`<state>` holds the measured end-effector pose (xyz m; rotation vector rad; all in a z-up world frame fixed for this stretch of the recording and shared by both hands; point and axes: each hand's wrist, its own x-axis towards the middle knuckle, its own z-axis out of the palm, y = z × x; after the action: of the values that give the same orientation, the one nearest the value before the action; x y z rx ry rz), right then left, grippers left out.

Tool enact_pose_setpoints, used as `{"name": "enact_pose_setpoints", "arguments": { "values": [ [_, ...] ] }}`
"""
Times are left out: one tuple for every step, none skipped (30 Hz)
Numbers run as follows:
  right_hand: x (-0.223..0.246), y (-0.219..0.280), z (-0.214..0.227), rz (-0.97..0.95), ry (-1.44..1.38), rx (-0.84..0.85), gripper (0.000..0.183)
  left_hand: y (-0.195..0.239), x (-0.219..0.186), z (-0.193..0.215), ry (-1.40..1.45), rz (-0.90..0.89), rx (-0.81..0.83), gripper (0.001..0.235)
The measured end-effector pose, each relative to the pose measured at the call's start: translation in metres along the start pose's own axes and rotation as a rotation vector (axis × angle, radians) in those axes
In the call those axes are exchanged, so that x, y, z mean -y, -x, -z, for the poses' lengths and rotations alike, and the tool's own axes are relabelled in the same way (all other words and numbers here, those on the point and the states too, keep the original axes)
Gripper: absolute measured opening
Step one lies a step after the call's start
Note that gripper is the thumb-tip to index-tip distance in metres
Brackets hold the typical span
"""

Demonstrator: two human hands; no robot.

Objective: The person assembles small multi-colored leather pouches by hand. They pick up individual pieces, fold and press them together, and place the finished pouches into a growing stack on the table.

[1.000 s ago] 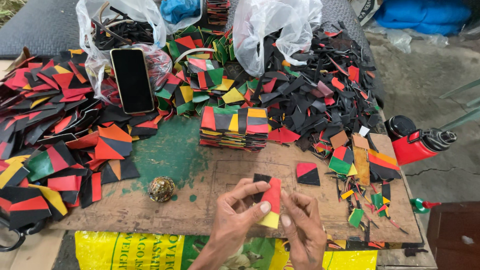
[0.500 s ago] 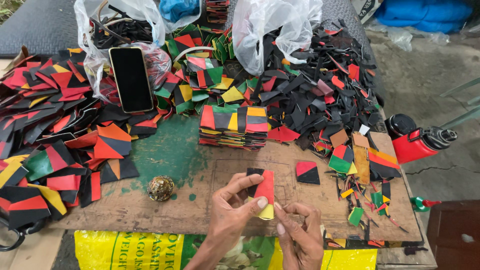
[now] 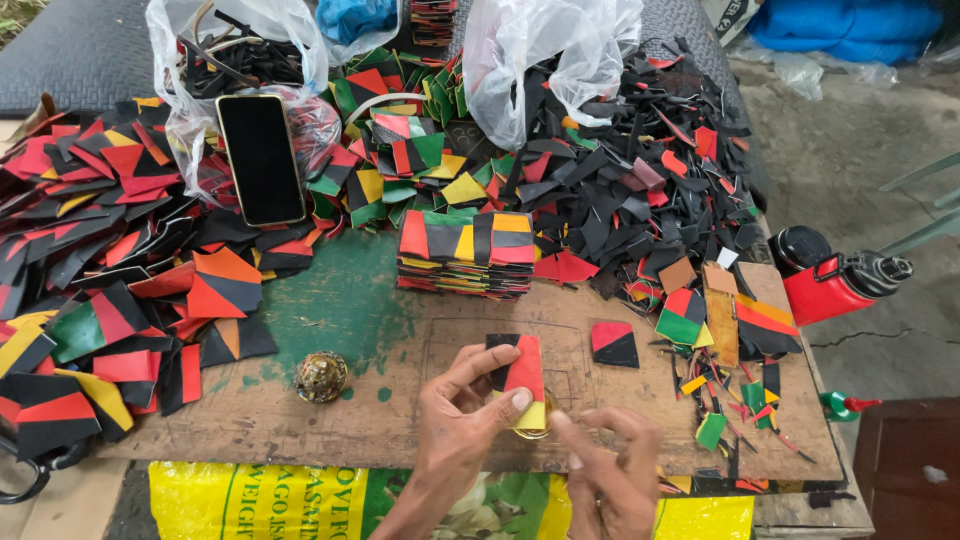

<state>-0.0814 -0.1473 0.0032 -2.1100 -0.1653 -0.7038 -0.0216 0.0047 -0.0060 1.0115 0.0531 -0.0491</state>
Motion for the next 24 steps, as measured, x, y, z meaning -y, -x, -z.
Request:
{"name": "enact_pose_setpoints", "arguments": {
  "values": [
    [-0.001,-0.001,0.001,0.035,0.006,0.011,0.049,-0.002,-0.002,0.002,0.019,0.011,-0.038,0.044],
    [-0.001,-0.001,0.002,0.070,0.011,0.023,0.045,-0.005,-0.005,0.005,0.039,0.021,-0.075,0.043],
    [-0.002,-0.002,0.003,0.106,0.017,0.035,0.043,-0.009,-0.006,0.008,0.059,0.031,-0.113,0.043],
    [-0.008,-0.008,0.005,0.139,0.064,0.116,0.044,-0.012,-0.008,0.014,-0.021,-0.031,-0.122,0.045],
    [-0.018,-0.019,0.009,0.171,0.110,0.199,0.045,-0.014,-0.010,0.021,-0.101,-0.091,-0.132,0.047],
    [-0.025,-0.026,0.011,0.202,0.156,0.281,0.048,-0.014,-0.011,0.028,-0.181,-0.152,-0.141,0.049],
    [-0.029,-0.031,0.010,0.230,0.196,0.346,0.043,-0.014,-0.010,0.033,-0.244,-0.152,-0.151,0.056],
    [-0.033,-0.034,0.009,0.257,0.237,0.410,0.038,-0.013,-0.008,0.036,-0.308,-0.151,-0.161,0.063],
    [-0.036,-0.037,0.008,0.287,0.278,0.476,0.034,-0.013,-0.005,0.039,-0.370,-0.151,-0.172,0.070],
    [-0.038,-0.039,0.008,0.302,0.269,0.482,0.031,-0.013,-0.003,0.043,-0.359,-0.084,-0.191,0.058],
    [-0.038,-0.041,0.008,0.316,0.259,0.494,0.028,-0.012,-0.001,0.046,-0.347,-0.014,-0.212,0.047],
    [-0.038,-0.042,0.008,0.330,0.250,0.506,0.026,-0.011,0.001,0.048,-0.333,0.056,-0.234,0.036],
    [-0.038,-0.043,0.007,0.332,0.251,0.525,0.023,-0.009,0.002,0.050,-0.331,0.076,-0.209,0.035],
    [-0.037,-0.044,0.007,0.334,0.251,0.544,0.021,-0.007,0.002,0.051,-0.330,0.096,-0.185,0.034],
    [-0.037,-0.046,0.007,0.334,0.254,0.560,0.019,-0.007,0.001,0.051,-0.329,0.117,-0.156,0.034],
    [-0.036,-0.046,0.007,0.336,0.245,0.560,0.017,-0.007,-0.001,0.049,-0.291,0.103,-0.128,0.035],
    [-0.037,-0.048,0.007,0.338,0.237,0.558,0.016,-0.008,-0.003,0.047,-0.254,0.088,-0.097,0.035],
    [-0.038,-0.049,0.007,0.340,0.229,0.556,0.015,-0.009,-0.006,0.044,-0.216,0.073,-0.067,0.036],
    [-0.039,-0.048,0.008,0.338,0.212,0.545,0.016,-0.009,-0.009,0.042,-0.209,0.074,-0.075,0.040],
    [-0.040,-0.048,0.009,0.337,0.195,0.535,0.017,-0.009,-0.012,0.040,-0.201,0.076,-0.082,0.044],
    [-0.043,-0.047,0.009,0.336,0.178,0.525,0.018,-0.008,-0.015,0.037,-0.193,0.078,-0.091,0.048],
    [-0.043,-0.045,0.011,0.265,0.102,0.476,0.023,-0.008,-0.017,0.035,-0.119,0.084,-0.087,0.054],
    [-0.044,-0.041,0.013,0.194,0.027,0.427,0.030,-0.008,-0.017,0.032,-0.044,0.090,-0.084,0.061],
    [-0.044,-0.037,0.014,0.122,-0.047,0.379,0.037,-0.008,-0.017,0.030,0.031,0.095,-0.080,0.068]
  ]
}}
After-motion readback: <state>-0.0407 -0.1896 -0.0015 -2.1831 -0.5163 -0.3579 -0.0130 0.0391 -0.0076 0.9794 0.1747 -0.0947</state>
